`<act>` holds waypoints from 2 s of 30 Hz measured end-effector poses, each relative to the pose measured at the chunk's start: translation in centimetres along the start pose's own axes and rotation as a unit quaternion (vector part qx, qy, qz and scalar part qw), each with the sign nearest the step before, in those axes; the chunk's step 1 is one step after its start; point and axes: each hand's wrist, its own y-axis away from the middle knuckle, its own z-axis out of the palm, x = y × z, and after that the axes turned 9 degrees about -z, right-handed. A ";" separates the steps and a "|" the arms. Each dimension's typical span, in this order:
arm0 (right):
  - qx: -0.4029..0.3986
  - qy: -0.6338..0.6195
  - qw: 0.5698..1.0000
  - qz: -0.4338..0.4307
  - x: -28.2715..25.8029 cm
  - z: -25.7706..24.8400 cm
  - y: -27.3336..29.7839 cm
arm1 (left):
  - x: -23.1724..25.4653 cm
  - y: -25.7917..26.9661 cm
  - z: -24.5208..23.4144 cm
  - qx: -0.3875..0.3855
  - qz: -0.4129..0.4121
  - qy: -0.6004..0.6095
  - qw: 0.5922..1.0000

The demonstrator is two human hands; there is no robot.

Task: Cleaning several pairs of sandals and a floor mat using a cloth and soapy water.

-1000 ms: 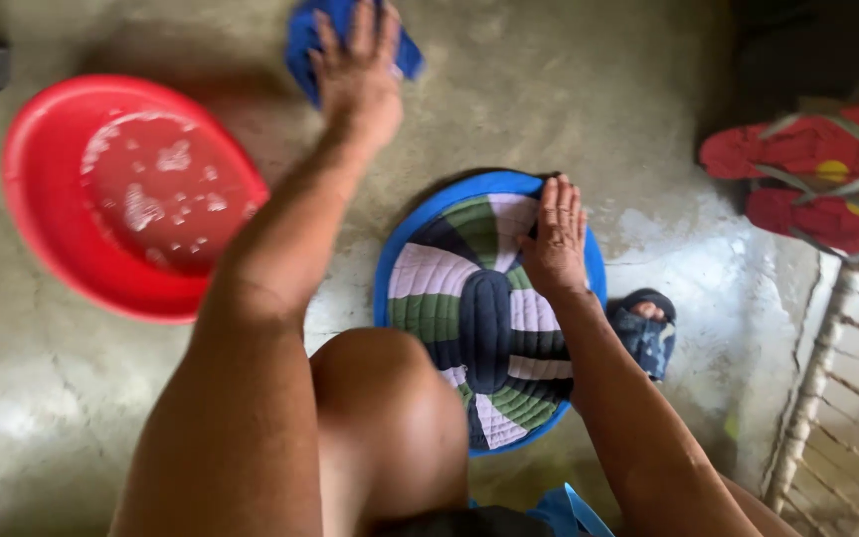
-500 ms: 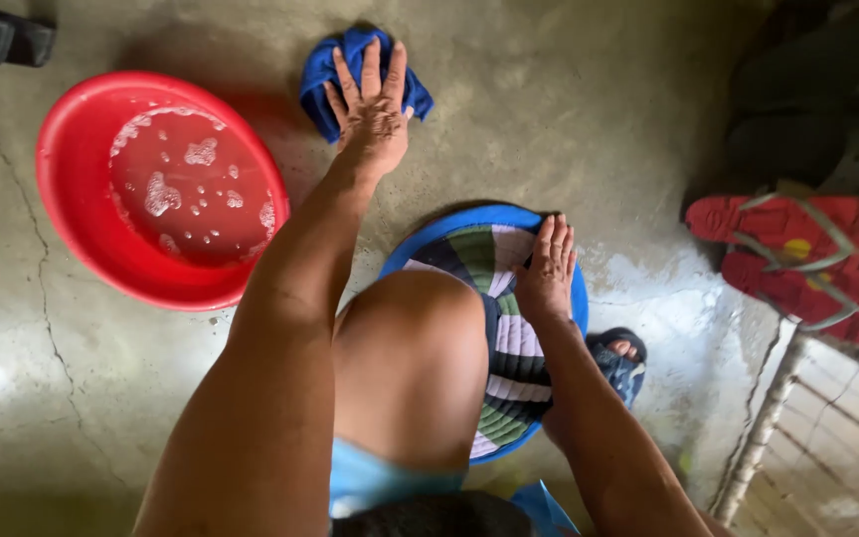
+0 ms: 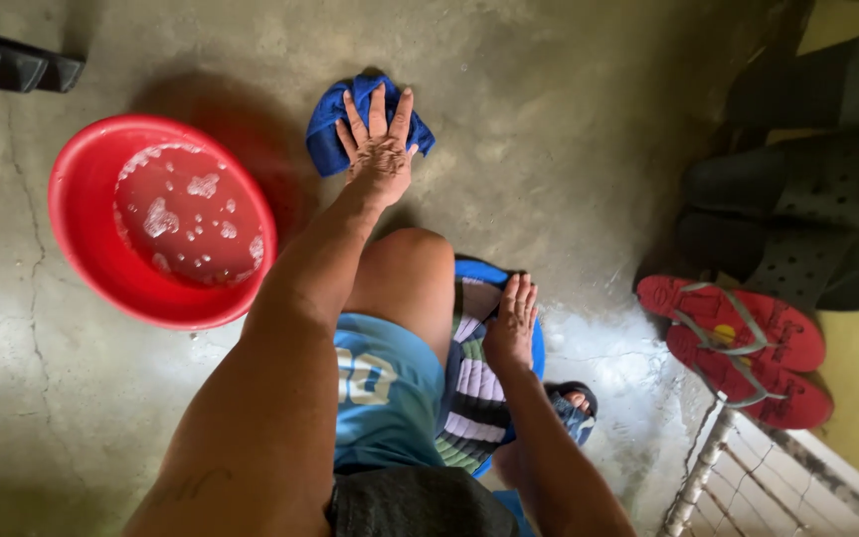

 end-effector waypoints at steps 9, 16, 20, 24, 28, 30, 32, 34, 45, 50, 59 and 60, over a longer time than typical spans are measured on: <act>-0.005 0.018 0.998 0.052 -1.6 -1.3 -1.4 | 0.5 -1.8 -2.7 -0.013 0.062 0.024 0.998; 0.168 -0.003 0.981 -0.098 -4.3 -7.3 -14.3 | 0.3 2.0 -3.7 -0.031 0.083 0.074 0.993; 0.172 0.060 0.975 -0.125 -6.3 -9.0 -22.9 | 1.5 -0.2 -7.0 -0.095 -0.003 0.089 0.992; 0.132 0.044 0.987 -0.076 -7.6 -9.3 -26.9 | -2.8 -2.4 -5.8 0.014 -0.123 0.089 0.988; 0.175 0.131 0.972 -0.086 -8.0 -7.4 -28.4 | -3.0 -3.2 -5.3 0.070 -0.218 0.099 0.968; 0.177 0.165 0.968 -0.062 -8.0 -7.7 -28.4 | -1.5 -3.8 -4.5 0.030 -0.220 0.090 0.971; 0.142 0.131 0.981 -0.034 -9.0 -8.0 -28.3 | -0.5 -5.4 -4.0 -0.028 0.004 -0.019 0.999; 0.137 0.138 0.981 -0.024 -9.2 -7.9 -28.9 | -0.3 -10.2 -8.2 -0.085 -0.015 0.029 0.996; 0.186 0.161 0.969 -0.025 -8.5 -6.0 -29.4 | -1.2 -10.7 -3.9 0.095 -0.081 -0.008 0.992; 0.215 0.157 0.963 -0.048 -8.7 -5.9 -28.7 | -2.2 -7.5 -3.6 -0.066 0.051 0.110 0.990; 0.229 0.171 0.956 -0.072 -8.8 -5.6 -28.4 | -10.6 -13.0 -11.2 0.281 -0.358 0.163 0.875; 0.226 0.172 0.956 -0.074 -9.0 -5.5 -28.5 | -11.1 -14.2 -10.7 0.281 -0.362 0.163 0.874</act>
